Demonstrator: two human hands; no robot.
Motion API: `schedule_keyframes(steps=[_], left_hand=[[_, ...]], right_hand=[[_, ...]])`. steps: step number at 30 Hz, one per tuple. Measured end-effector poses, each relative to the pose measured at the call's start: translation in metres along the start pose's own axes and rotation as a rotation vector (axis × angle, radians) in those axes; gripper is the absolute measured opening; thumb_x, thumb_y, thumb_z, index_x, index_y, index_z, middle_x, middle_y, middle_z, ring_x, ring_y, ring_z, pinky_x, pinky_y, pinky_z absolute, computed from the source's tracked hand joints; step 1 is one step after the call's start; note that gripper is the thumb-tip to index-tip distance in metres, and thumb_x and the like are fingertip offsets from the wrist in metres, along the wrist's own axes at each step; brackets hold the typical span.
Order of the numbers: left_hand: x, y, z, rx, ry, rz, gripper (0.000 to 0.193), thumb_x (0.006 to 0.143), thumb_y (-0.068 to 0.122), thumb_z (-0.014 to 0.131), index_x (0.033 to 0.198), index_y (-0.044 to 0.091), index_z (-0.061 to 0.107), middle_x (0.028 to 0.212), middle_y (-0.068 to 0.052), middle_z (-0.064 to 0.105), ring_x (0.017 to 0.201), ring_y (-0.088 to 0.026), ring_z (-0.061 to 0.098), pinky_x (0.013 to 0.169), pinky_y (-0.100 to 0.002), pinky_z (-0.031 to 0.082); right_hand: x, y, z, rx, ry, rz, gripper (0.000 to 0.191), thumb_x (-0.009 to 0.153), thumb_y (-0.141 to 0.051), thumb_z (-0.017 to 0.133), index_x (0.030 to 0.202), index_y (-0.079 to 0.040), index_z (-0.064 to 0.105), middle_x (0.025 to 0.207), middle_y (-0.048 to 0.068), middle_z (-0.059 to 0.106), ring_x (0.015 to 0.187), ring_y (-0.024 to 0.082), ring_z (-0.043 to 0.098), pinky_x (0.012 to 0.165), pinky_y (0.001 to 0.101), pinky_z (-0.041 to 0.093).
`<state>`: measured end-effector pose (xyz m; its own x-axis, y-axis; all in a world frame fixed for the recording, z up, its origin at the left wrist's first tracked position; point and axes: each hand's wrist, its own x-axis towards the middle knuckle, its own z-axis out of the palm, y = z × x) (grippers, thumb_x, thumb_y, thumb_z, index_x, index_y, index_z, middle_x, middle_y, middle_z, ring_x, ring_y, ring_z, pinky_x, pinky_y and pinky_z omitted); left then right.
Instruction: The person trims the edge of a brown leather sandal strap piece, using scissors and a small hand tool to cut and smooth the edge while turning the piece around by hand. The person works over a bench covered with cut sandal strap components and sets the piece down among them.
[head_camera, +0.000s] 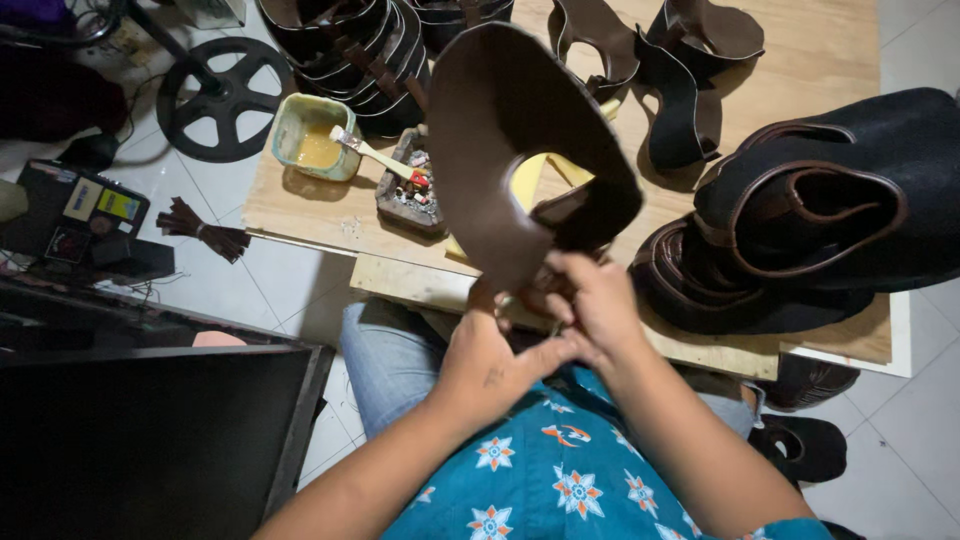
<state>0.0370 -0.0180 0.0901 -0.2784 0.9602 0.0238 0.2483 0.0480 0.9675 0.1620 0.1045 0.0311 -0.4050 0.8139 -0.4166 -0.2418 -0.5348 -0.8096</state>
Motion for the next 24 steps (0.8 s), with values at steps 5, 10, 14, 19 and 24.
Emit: schedule_keyframes(steps=[5, 10, 14, 19, 24], left_hand=[[0.025, -0.029, 0.011, -0.089, 0.349, 0.282, 0.048, 0.1, 0.018, 0.067, 0.14, -0.001, 0.048, 0.131, -0.013, 0.061, 0.123, -0.024, 0.06, 0.11, -0.035, 0.046], [0.041, -0.038, 0.0, 0.048, 0.329, 0.376, 0.047, 0.09, -0.001, 0.063, 0.135, 0.0, 0.051, 0.127, -0.013, 0.059, 0.122, -0.024, 0.058, 0.109, -0.036, 0.045], [0.033, -0.045, -0.001, -0.277, 0.356, 0.301, 0.06, 0.082, -0.008, 0.064, 0.139, 0.0, 0.044, 0.125, -0.009, 0.061, 0.116, -0.02, 0.062, 0.106, -0.032, 0.049], [0.02, -0.067, 0.003, -0.516, 0.274, 0.171, 0.046, 0.094, -0.01, 0.059, 0.139, -0.003, 0.054, 0.126, -0.012, 0.066, 0.117, -0.021, 0.063, 0.107, -0.032, 0.052], [0.005, -0.09, -0.017, -0.19, -0.128, 0.025, 0.044, 0.084, 0.002, 0.071, 0.127, -0.001, 0.061, 0.121, -0.011, 0.07, 0.112, -0.019, 0.066, 0.099, -0.032, 0.052]], right_hand=[[-0.005, 0.012, 0.026, 0.01, -0.168, -0.046, 0.02, 0.083, 0.002, 0.064, 0.102, -0.003, 0.063, 0.088, 0.004, 0.064, 0.066, 0.008, 0.057, 0.056, 0.0236, 0.044], [-0.017, -0.007, 0.023, -0.308, -0.234, -0.21, 0.026, 0.088, -0.007, 0.071, 0.114, -0.005, 0.066, 0.095, 0.003, 0.069, 0.069, 0.008, 0.052, 0.059, 0.0249, 0.041], [-0.018, -0.017, 0.025, -0.075, 0.031, 0.063, 0.03, 0.093, -0.026, 0.062, 0.11, -0.003, 0.067, 0.09, 0.007, 0.073, 0.063, 0.016, 0.063, 0.053, 0.031, 0.049], [-0.007, -0.019, 0.024, -0.054, 0.116, 0.036, 0.029, 0.093, -0.027, 0.063, 0.11, -0.004, 0.068, 0.083, 0.01, 0.07, 0.063, 0.021, 0.065, 0.054, 0.0377, 0.056], [0.003, -0.024, -0.002, -0.715, 0.126, -0.203, 0.028, 0.1, -0.024, 0.068, 0.095, 0.002, 0.074, 0.073, 0.011, 0.064, 0.064, 0.017, 0.054, 0.054, 0.0347, 0.041]])
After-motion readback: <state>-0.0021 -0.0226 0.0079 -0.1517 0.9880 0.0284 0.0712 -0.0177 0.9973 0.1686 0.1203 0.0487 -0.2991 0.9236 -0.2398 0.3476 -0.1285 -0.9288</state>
